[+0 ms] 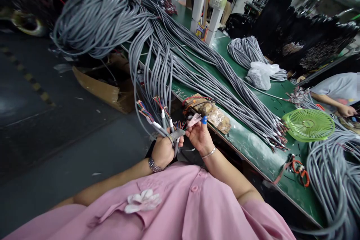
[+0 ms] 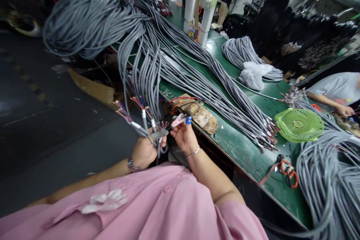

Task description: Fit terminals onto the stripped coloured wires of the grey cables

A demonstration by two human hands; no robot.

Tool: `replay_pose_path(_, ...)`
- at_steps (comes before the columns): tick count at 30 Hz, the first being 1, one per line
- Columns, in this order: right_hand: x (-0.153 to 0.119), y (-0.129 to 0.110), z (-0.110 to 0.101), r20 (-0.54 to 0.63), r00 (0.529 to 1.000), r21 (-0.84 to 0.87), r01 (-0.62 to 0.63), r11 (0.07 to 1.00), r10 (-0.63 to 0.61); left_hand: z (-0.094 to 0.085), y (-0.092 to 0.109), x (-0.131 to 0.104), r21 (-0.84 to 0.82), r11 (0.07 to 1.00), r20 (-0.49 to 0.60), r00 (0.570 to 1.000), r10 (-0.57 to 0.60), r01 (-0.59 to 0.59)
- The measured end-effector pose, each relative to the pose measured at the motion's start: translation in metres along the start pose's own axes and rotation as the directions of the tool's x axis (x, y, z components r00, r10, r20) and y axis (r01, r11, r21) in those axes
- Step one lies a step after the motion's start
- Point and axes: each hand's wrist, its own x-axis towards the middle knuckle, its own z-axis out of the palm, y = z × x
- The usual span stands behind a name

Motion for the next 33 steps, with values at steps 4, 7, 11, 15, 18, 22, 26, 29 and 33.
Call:
replay_pose_path(4, -0.006, -0.003, -0.008, 0.043, 0.999, 0.009, -0.014, 1.000, 0.014, -0.007, -0.004, -0.001, 0.001, 1.000, 0.029, 1.000, 0.005, -0.005)
replay_pose_path(7, -0.010, -0.009, -0.010, 0.013, 0.999, -0.037, -0.037, 0.999, 0.038, -0.010, -0.008, 0.000, -0.019, 1.000, 0.082, 0.997, -0.005, 0.007)
replay_pose_path(11, -0.017, -0.017, -0.014, -0.013, 0.999, -0.161, -0.038, 0.986, 0.036, -0.010, -0.009, 0.002, -0.030, 0.998, 0.189, 0.981, -0.041, 0.048)
replay_pose_path(15, -0.024, -0.024, -0.021, 0.034, 0.999, -0.309, 0.011, 0.951, -0.001, -0.011, -0.007, 0.004, 0.015, 1.000, 0.244, 0.969, -0.029, 0.026)
replay_pose_path(18, -0.031, -0.025, -0.022, 0.040, 0.999, -0.443, 0.018, 0.896, 0.000, -0.016, -0.007, 0.002, 0.059, 0.998, 0.277, 0.960, -0.043, 0.027)
replay_pose_path(22, -0.040, -0.018, -0.013, 0.070, 0.997, -0.654, 0.054, 0.755, -0.010, -0.024, -0.008, -0.002, 0.173, 0.984, 0.334, 0.939, -0.086, 0.029)
replay_pose_path(26, -0.044, -0.008, -0.004, 0.164, 0.985, -0.777, 0.157, 0.609, -0.045, -0.031, -0.003, -0.002, 0.115, 0.993, 0.287, 0.957, -0.046, 0.014)
replay_pose_path(29, -0.041, 0.001, -0.005, 0.211, 0.976, -0.817, 0.151, 0.557, 0.046, -0.038, 0.006, 0.003, -0.060, 0.998, 0.210, 0.978, 0.013, -0.001)
replay_pose_path(33, -0.031, 0.013, -0.014, 0.315, 0.881, -0.867, 0.115, 0.486, 0.354, -0.050, 0.016, 0.006, -0.177, 0.984, 0.190, 0.981, 0.040, -0.005)
